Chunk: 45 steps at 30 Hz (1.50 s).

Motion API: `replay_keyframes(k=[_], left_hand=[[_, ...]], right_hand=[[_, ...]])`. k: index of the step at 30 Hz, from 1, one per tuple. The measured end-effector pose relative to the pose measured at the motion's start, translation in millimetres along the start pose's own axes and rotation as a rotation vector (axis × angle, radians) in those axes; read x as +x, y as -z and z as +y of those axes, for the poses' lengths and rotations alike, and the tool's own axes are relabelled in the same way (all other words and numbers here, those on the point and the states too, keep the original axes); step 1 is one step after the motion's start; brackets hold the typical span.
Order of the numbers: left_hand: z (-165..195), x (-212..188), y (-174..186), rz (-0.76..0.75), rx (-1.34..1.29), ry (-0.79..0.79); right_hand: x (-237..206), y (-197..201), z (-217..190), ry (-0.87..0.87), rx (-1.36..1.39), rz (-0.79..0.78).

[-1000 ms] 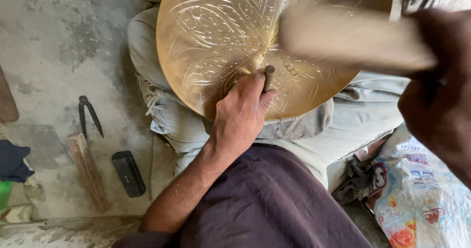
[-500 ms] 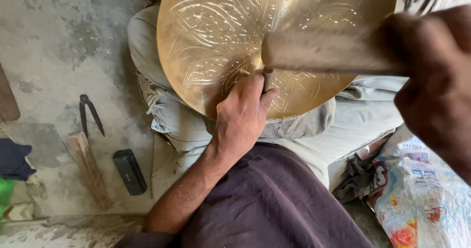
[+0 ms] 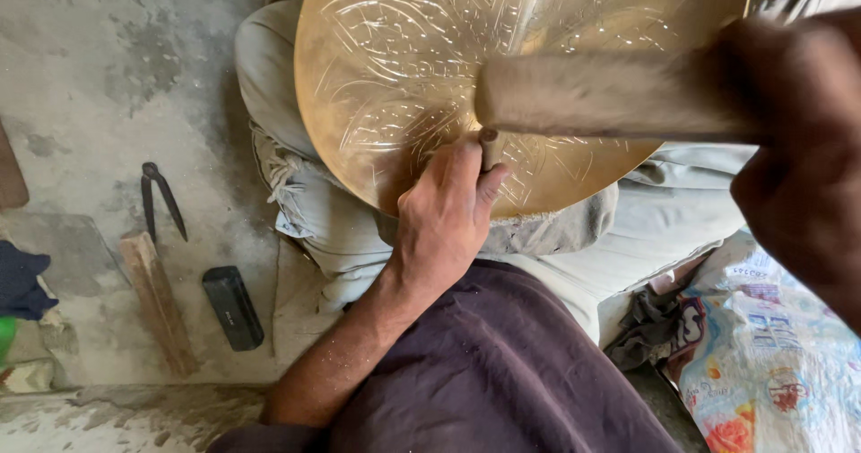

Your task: The person sits on the floor with a brass tray on their lap, holding a punch against the tray's engraved floral pattern and striking it with a wooden mallet to emboss the design. They reposition the punch repeatedly across the tray surface, and at one point use a rope and cloth to reposition the tray.

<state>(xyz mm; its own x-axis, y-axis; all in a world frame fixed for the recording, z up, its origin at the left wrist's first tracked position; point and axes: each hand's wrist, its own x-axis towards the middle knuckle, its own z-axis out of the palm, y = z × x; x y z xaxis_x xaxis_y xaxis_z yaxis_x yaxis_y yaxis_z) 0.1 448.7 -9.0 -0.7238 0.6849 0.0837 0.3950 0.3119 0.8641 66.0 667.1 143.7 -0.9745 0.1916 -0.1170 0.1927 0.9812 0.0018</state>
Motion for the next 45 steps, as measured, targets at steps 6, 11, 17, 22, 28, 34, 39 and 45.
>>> replay_keyframes(k=[6, 11, 17, 22, 28, 34, 39, 45], left_hand=[[-2, -1, 0, -0.022, 0.05, 0.044], [-3, -2, -1, 0.012, 0.056, 0.0], [0, -5, -1, 0.01, 0.043, 0.034], [2, 0, 0, 0.015, 0.03, 0.024], [1, -1, 3, 0.02, 0.042, 0.007], [-6, 7, 6, -0.014, 0.026, 0.021], [-10, 18, 18, -0.136, -0.13, 0.065], [-15, 35, 5, -0.382, -0.055, -0.193]], right_hand=[[-7, -2, 4, 0.014, -0.041, -0.034], [-2, -8, 3, -0.068, 0.125, -0.006], [16, 0, -14, -0.14, 0.392, 0.003], [10, 14, -10, 0.065, -0.057, -0.049], [-8, -6, 5, 0.017, -0.039, -0.001], [-66, -51, 10, -0.424, 0.398, 0.069], [-132, -95, 37, -0.698, 0.522, 0.038], [-147, -108, 47, -0.608, 0.507, -0.023]])
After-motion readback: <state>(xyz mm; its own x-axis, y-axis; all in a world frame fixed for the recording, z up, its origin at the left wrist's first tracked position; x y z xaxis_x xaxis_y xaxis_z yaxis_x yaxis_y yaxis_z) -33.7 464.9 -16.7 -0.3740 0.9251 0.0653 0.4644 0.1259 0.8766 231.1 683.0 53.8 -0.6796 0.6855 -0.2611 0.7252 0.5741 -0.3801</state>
